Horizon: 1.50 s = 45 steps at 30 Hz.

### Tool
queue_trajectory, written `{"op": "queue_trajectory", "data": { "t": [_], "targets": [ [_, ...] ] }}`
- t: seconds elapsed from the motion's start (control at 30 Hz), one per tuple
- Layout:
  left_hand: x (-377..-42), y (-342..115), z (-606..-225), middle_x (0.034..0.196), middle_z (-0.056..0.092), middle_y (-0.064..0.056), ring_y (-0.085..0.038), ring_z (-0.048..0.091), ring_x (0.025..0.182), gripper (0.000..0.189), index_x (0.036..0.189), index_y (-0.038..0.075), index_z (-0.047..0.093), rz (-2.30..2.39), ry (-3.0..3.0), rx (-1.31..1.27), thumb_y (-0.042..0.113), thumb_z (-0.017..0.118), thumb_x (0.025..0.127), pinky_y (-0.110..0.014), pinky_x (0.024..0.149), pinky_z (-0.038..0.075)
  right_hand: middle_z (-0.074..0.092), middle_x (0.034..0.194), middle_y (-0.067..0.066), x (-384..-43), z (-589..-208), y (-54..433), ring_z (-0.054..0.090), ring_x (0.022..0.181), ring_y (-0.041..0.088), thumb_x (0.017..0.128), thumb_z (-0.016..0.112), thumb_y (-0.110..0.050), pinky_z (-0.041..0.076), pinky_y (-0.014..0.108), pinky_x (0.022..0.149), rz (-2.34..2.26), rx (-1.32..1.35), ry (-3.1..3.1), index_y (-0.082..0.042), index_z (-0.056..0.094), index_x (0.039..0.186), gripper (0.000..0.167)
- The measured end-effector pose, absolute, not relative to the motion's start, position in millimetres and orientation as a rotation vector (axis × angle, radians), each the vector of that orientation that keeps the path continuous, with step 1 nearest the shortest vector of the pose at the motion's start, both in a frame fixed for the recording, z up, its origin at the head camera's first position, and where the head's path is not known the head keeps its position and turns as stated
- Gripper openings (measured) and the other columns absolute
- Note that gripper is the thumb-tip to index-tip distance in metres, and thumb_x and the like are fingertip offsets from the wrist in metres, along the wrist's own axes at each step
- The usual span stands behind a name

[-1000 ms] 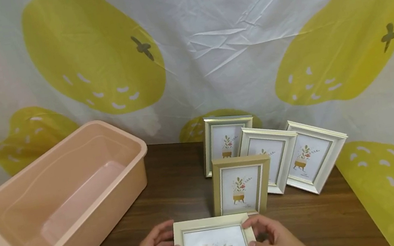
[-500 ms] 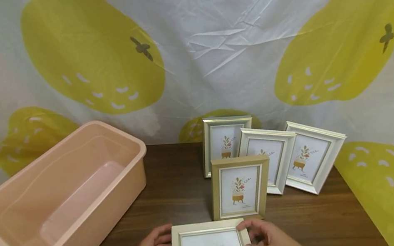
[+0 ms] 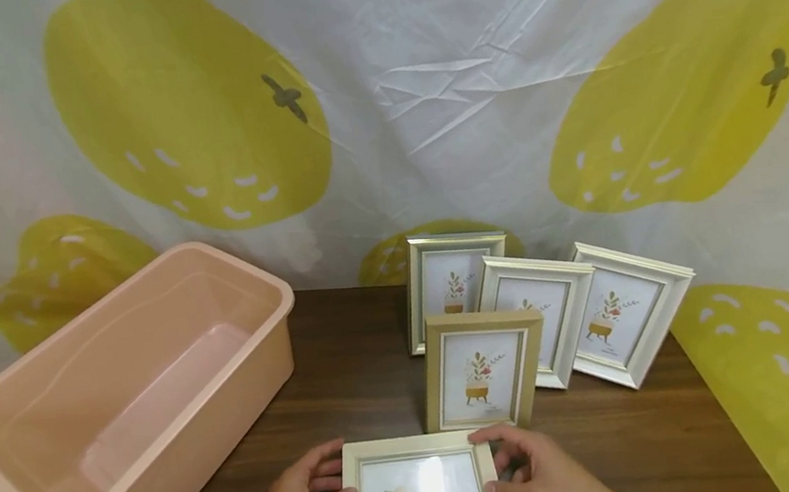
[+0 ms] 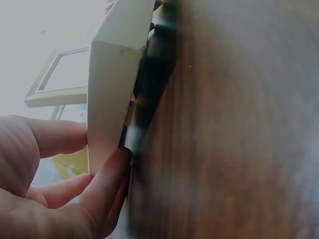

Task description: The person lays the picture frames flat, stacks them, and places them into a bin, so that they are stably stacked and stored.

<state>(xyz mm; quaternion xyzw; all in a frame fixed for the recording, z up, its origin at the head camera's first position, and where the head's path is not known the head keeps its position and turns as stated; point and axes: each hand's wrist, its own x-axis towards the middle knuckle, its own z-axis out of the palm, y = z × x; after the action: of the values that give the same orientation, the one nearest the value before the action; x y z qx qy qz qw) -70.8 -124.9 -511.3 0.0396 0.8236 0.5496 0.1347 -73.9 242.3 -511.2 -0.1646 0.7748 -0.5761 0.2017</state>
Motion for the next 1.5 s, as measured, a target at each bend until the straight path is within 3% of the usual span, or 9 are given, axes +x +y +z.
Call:
{"op": "queue_trajectory", "data": {
  "t": [0.1,0.33,0.67,1.1,1.27,1.5],
  "targets": [
    [-72,-123,-510,0.12,0.075,-0.002,-0.013,0.07,0.101,0.063,0.144,0.01,0.061,1.557,2.434,0.106,0.021,0.087,0.088,-0.038,0.092,0.056,0.064,0.095,0.014,-77,-512,243,0.064,0.059,0.004,0.093,0.082,-0.013,0.062,0.033,0.055,-1.603,-0.5,2.223,-0.007,0.059,0.143,0.055],
    [-72,-125,-512,0.116,0.075,-0.002,-0.013,0.07,0.1,0.062,0.14,0.01,0.061,1.55,2.427,0.115,0.019,0.089,0.085,-0.029,0.086,0.055,0.061,0.106,0.017,-73,-516,243,0.065,0.057,0.004,0.091,0.084,-0.017,0.062,0.033,0.054,-1.567,-0.485,2.296,-0.011,0.064,0.141,0.054],
    [-72,-126,-514,0.117,0.073,-0.002,-0.015,0.069,0.102,0.062,0.14,0.009,0.062,1.526,2.428,0.141,0.02,0.089,0.085,-0.027,0.085,0.054,0.065,0.089,0.012,-72,-513,244,0.062,0.06,-0.001,0.091,0.085,-0.018,0.059,0.03,0.053,-1.501,-0.611,2.378,-0.009,0.066,0.136,0.049],
    [-71,-129,-515,0.121,0.071,-0.005,-0.015,0.068,0.1,0.061,0.138,0.01,0.065,1.492,2.451,0.189,0.017,0.09,0.083,-0.025,0.084,0.053,0.065,0.095,0.017,-72,-513,245,0.063,0.065,0.0,0.093,0.082,-0.017,0.06,0.027,0.059,-1.508,-0.586,2.358,-0.005,0.065,0.134,0.046],
    [-70,-130,-515,0.122,0.072,-0.003,-0.01,0.068,0.098,0.055,0.136,0.015,0.069,1.465,2.464,0.223,0.018,0.089,0.085,-0.024,0.082,0.052,0.068,0.099,0.015,-73,-501,248,0.069,0.072,0.004,0.094,0.081,-0.017,0.061,0.027,0.066,-1.526,-0.549,2.428,-0.006,0.067,0.131,0.041],
    [-71,-127,-514,0.121,0.07,-0.002,-0.009,0.067,0.096,0.052,0.134,0.02,0.071,1.446,2.507,0.212,0.018,0.088,0.085,-0.023,0.079,0.051,0.074,0.095,0.01,-90,-472,254,0.071,0.079,0.005,0.09,0.083,-0.005,0.062,0.028,0.066,-1.536,-0.782,2.718,-0.006,0.072,0.122,0.033]
  ]
}}
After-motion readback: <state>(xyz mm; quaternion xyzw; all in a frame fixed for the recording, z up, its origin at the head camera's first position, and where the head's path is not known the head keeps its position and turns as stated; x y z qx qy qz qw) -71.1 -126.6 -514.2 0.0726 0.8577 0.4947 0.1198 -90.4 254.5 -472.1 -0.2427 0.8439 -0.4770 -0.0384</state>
